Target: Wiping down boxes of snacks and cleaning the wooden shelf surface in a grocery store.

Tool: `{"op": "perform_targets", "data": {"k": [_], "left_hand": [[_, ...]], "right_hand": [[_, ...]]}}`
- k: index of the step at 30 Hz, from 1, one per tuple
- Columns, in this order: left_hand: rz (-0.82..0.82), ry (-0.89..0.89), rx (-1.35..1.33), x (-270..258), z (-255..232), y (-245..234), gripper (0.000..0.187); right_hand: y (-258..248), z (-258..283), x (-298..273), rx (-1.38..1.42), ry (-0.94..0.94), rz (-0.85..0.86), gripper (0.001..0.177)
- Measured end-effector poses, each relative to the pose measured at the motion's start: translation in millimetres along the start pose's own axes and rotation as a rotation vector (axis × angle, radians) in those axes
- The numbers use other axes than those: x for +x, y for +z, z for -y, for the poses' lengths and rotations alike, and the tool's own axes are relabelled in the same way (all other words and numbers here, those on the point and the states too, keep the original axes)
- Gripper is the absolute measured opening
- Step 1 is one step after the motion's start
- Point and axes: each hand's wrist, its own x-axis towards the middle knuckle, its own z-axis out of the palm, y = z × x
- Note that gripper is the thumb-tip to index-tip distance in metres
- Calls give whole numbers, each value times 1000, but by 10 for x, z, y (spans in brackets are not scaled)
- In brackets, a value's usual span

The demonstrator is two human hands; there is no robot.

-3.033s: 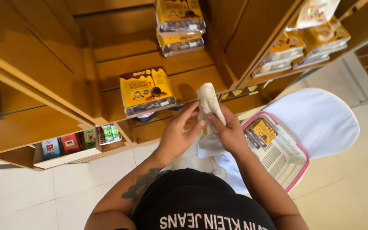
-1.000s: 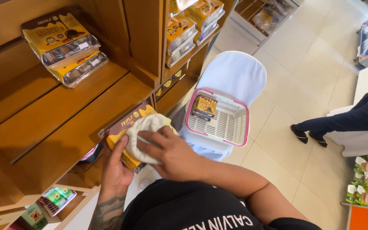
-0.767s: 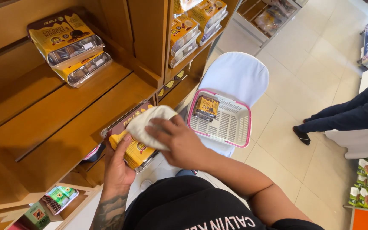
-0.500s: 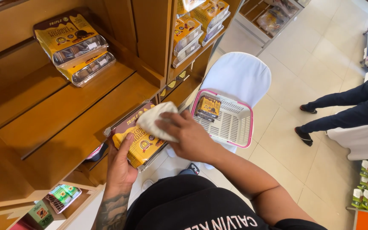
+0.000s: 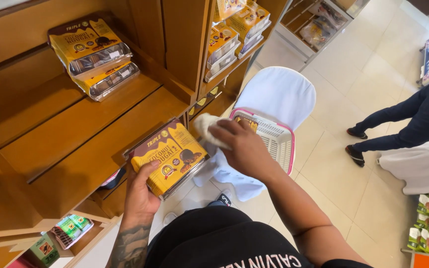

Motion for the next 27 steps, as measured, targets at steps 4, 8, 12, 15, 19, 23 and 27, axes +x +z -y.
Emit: {"op": "perform_targets", "data": {"k": [4, 8, 12, 15, 19, 23, 27], "left_hand": [[40, -25, 1, -35, 118, 144, 47], [38, -70, -33, -5, 160, 140, 47], [102, -31, 91, -82, 135, 65, 68], [166, -106, 155, -140, 102, 192, 67], [358, -156, 247, -222, 222, 263, 74], [406, -238, 223, -132, 374, 96, 65], [349, -174, 159, -109, 245, -18, 71]], "right_hand": [[-94, 333, 8, 210, -90, -64, 45], [77, 405, -21, 316, -312, 9, 51], [-46, -30, 82, 103, -124, 49, 57], [-291, -71, 171, 81, -62, 23, 37], [-409, 245, 399, 347, -214, 59, 35], [-448, 250, 533, 476, -307, 336, 24], [-442, -279, 417, 496, -170, 397, 20]]}}
